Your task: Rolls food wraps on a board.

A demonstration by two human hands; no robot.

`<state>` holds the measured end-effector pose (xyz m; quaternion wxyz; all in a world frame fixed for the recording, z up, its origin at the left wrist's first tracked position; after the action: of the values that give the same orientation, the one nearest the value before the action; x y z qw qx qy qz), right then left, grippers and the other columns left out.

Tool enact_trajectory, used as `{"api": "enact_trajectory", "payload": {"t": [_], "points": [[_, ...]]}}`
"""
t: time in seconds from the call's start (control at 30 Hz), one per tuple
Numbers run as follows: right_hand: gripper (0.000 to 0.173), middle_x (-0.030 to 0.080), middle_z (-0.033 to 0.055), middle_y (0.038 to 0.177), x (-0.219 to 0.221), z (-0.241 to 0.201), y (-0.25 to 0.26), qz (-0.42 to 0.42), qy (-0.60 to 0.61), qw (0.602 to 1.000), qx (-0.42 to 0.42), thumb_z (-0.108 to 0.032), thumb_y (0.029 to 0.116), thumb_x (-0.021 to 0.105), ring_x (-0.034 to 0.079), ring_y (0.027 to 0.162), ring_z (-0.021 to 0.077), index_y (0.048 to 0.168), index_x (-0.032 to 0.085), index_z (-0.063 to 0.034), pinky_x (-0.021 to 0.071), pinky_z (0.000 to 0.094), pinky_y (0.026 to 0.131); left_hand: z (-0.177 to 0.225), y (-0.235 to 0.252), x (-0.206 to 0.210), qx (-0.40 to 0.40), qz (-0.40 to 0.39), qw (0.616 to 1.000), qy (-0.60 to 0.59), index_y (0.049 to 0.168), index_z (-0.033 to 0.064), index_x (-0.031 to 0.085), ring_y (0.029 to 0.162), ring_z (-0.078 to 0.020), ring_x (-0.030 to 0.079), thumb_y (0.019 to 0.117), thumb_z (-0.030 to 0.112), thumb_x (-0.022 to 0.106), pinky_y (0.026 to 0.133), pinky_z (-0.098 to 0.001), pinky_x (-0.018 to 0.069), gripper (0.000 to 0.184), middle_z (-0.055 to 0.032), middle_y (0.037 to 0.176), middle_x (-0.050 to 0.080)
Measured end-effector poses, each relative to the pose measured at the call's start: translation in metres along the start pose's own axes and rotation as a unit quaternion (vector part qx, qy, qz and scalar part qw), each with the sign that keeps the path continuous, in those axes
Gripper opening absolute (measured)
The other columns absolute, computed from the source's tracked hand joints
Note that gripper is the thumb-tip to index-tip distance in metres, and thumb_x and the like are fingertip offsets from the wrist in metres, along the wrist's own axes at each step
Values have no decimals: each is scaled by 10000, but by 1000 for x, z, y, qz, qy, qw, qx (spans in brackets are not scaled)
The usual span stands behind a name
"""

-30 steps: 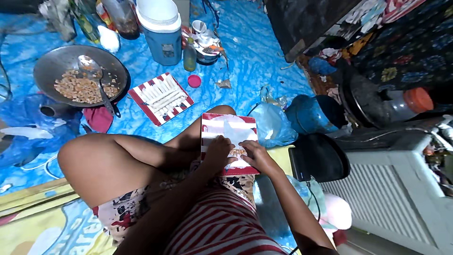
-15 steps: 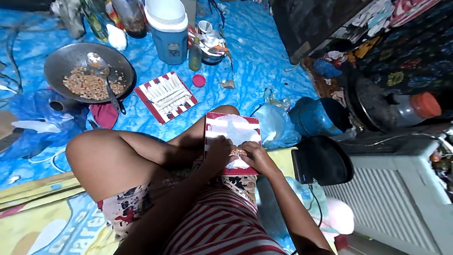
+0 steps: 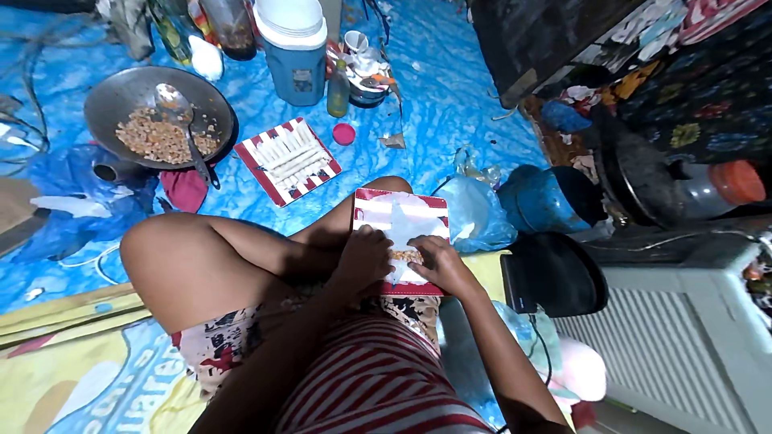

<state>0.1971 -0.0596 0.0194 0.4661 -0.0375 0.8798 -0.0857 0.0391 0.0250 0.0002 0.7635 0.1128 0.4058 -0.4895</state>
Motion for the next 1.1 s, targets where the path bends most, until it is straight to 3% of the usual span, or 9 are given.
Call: {"api": "enact_trajectory", "payload": {"t": [0.07, 0.17, 0.33, 0.43, 0.63, 0.93, 1.1], "points": [[369, 682, 216, 1240, 6, 0, 4, -17, -5, 1000, -5, -186, 943, 696, 633, 1189, 351, 1251, 695, 16, 484, 459, 1061, -4, -1, 0, -2, 3, 1000, 4, 1313, 59, 685, 1269, -397, 551, 948, 353, 709, 1086, -562, 388, 470, -188, 1319, 650], [248, 706, 217, 1141, 11, -1, 7, -8, -1, 999, -42, -125, 957, 646, 665, 1111, 344, 1134, 738, 22, 516, 440, 1011, -8, -2, 1, 19, 28, 999, -15, 1252, 54, 721, 1218, -394, 583, 955, 321, 707, 1063, -551, 409, 400, -194, 1238, 684], [377, 679, 207, 1251, 0, 0, 2, -13, 12, 1000, -1, -180, 931, 712, 649, 1159, 322, 1260, 702, 3, 515, 430, 1021, -11, -2, 1, 40, 36, 998, -40, 1255, 48, 716, 1211, -396, 585, 944, 275, 723, 1063, -547, 413, 385, -189, 1219, 696], [297, 707, 195, 1205, -4, 8, -2, 8, -3, 1000, -13, -134, 940, 667, 659, 1156, 335, 1200, 733, -6, 507, 458, 1035, -10, -2, -1, 34, 26, 999, -21, 1282, 55, 700, 1207, -390, 583, 942, 294, 730, 1053, -544, 423, 417, -181, 1225, 687], [217, 728, 196, 1098, 3, 3, 3, 1, -48, 998, -46, -84, 955, 622, 674, 1113, 349, 1095, 752, 18, 511, 459, 1023, -13, -4, -8, 11, 29, 999, -11, 1209, 52, 739, 1174, -387, 606, 969, 233, 683, 1023, -554, 437, 306, -184, 1191, 702], [218, 705, 228, 1092, 11, 0, 10, -23, -117, 992, -47, -62, 990, 564, 664, 1120, 384, 1096, 717, 51, 508, 469, 1028, -8, -1, -2, 48, 67, 996, -28, 1225, 48, 730, 1176, -384, 597, 951, 294, 710, 1011, -549, 448, 369, -175, 1191, 696], [240, 688, 246, 1111, 14, 2, 11, -32, -128, 990, -53, -83, 1003, 535, 650, 1136, 407, 1105, 690, 70, 503, 485, 1024, 11, 9, 7, 97, 86, 991, -15, 1161, 26, 748, 1148, -402, 618, 982, 280, 663, 971, -560, 469, 322, -195, 1135, 708]]}}
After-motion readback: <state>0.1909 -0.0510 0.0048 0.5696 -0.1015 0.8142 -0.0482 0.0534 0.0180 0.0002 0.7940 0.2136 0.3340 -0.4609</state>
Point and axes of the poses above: each hand's wrist, its own y-axis towards the middle knuckle, its own x-axis out of the palm, z = x × y, the point moved 5 cm from there along y, towards the middle knuckle
